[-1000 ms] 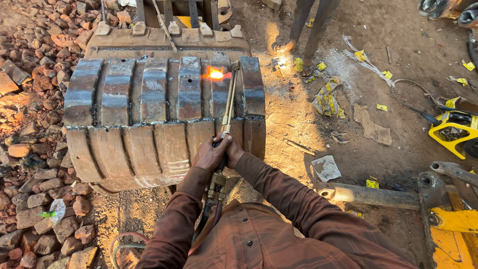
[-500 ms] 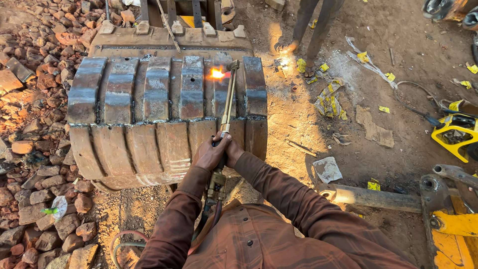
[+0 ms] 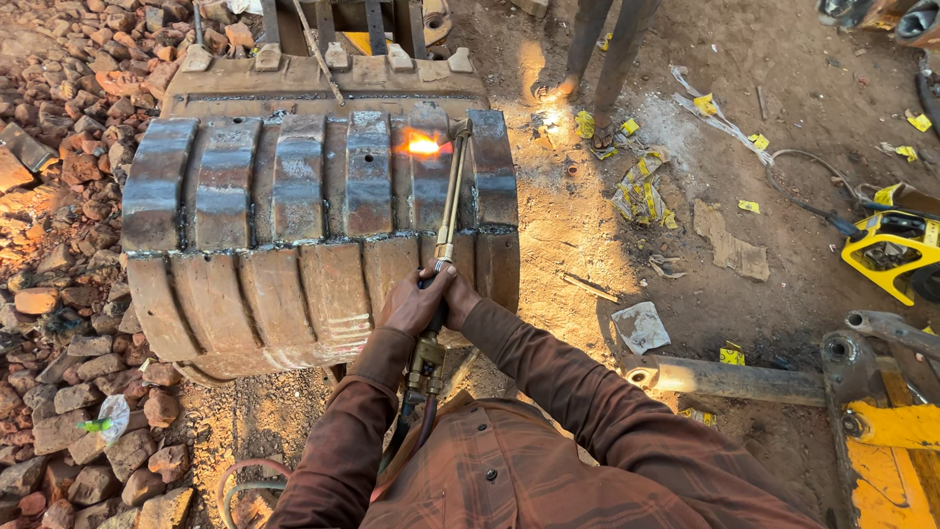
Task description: The person uses a welding torch to apply heat to the surface of a large, heavy metal component, likely an excavator bucket. The operator holds the torch steady, directing the flame onto specific sections of the metal while standing in an outdoor work area.
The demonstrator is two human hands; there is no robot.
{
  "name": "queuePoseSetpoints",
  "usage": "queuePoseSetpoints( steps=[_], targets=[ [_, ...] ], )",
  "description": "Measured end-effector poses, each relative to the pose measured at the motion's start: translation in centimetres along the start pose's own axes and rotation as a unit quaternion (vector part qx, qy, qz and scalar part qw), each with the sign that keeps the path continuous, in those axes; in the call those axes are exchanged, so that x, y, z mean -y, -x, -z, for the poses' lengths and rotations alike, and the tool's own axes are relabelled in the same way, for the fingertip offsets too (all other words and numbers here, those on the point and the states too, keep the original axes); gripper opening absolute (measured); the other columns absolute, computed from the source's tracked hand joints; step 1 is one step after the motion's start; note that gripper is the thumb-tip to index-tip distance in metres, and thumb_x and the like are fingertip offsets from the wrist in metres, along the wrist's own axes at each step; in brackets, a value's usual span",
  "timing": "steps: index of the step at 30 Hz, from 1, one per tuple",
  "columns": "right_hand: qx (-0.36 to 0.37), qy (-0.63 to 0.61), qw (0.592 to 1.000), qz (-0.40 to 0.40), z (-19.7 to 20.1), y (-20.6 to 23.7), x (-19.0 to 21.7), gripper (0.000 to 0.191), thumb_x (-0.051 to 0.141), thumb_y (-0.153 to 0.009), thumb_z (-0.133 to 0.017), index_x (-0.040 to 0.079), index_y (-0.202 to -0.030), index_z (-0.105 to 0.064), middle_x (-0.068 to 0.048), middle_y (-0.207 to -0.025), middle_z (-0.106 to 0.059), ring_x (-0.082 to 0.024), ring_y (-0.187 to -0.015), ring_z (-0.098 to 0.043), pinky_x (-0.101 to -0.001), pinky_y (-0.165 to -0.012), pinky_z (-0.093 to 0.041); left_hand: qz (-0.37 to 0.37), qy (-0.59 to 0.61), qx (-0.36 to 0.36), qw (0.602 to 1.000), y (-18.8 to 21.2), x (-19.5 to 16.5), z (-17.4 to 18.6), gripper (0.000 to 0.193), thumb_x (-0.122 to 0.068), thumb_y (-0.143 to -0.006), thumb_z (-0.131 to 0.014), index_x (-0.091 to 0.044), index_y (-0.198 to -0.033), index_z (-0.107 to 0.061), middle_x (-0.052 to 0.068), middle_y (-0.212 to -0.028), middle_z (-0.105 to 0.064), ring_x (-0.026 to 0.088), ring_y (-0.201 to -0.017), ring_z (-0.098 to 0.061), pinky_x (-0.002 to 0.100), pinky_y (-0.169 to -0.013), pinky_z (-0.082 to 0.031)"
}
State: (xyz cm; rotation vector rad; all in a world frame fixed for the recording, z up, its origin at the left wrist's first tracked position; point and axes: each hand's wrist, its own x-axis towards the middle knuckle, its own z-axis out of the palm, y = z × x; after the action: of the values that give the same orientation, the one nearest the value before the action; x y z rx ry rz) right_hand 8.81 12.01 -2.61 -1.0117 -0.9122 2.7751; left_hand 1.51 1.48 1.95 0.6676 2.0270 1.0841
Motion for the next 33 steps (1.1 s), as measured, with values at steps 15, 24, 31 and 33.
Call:
queuePoseSetpoints(
  steps=[15, 24, 31, 33],
  targets=[
    [0.006, -0.014, 0.999, 0.03, 0.7, 0.6, 0.4, 0.023, 0.037, -0.084, -0.063, 0.015, -0.087, -0.058, -0.007, -0.097, -0.057, -0.026, -0.09, -0.059, -0.0425, -0.082, -0.055, 0.009, -0.021, 0.021, 1.0, -0.4, -0.4, -0.7, 0.101, -0.077, -0.079, -0.06, 0.007, -0.134, -0.06, 0.03, -0.122, -0.068, 0.038, -0.106, -0.074, 0.044, -0.089, -0.06],
    [-0.011, -0.001, 1.0, 0.022, 0.6, 1.2, 0.6, 0.027, 0.035, -0.081, -0.063, 0.012, -0.094, -0.059, -0.01, -0.1, -0.056, -0.028, -0.092, -0.058, -0.0428, -0.083, -0.056, 0.023, 0.007, 0.045, 0.999, -0.8, -0.4, -1.1, 0.105, -0.077, -0.078, -0.06, 0.007, -0.141, -0.052, 0.031, -0.125, -0.063, 0.041, -0.106, -0.072, 0.047, -0.089, -0.063],
    [-0.009, -0.011, 1.0, 0.014, 0.9, 0.9, 0.5, 0.026, 0.034, -0.079, -0.064, 0.013, -0.092, -0.06, -0.008, -0.096, -0.057, -0.027, -0.09, -0.058, -0.0411, -0.081, -0.056, 0.015, -0.016, 0.043, 0.999, -1.1, -0.1, -1.4, 0.107, -0.079, -0.078, -0.059, 0.007, -0.141, -0.053, 0.032, -0.126, -0.064, 0.041, -0.108, -0.072, 0.048, -0.091, -0.061],
    [-0.012, -0.015, 1.0, 0.014, 0.9, 0.9, 0.5, 0.025, 0.035, -0.079, -0.064, 0.013, -0.092, -0.06, -0.008, -0.096, -0.057, -0.027, -0.089, -0.059, -0.0411, -0.08, -0.056, 0.018, -0.015, 0.044, 0.999, -1.1, -0.2, -1.4, 0.106, -0.079, -0.078, -0.06, 0.007, -0.142, -0.052, 0.032, -0.126, -0.064, 0.041, -0.108, -0.072, 0.048, -0.091, -0.061]
  ],
)
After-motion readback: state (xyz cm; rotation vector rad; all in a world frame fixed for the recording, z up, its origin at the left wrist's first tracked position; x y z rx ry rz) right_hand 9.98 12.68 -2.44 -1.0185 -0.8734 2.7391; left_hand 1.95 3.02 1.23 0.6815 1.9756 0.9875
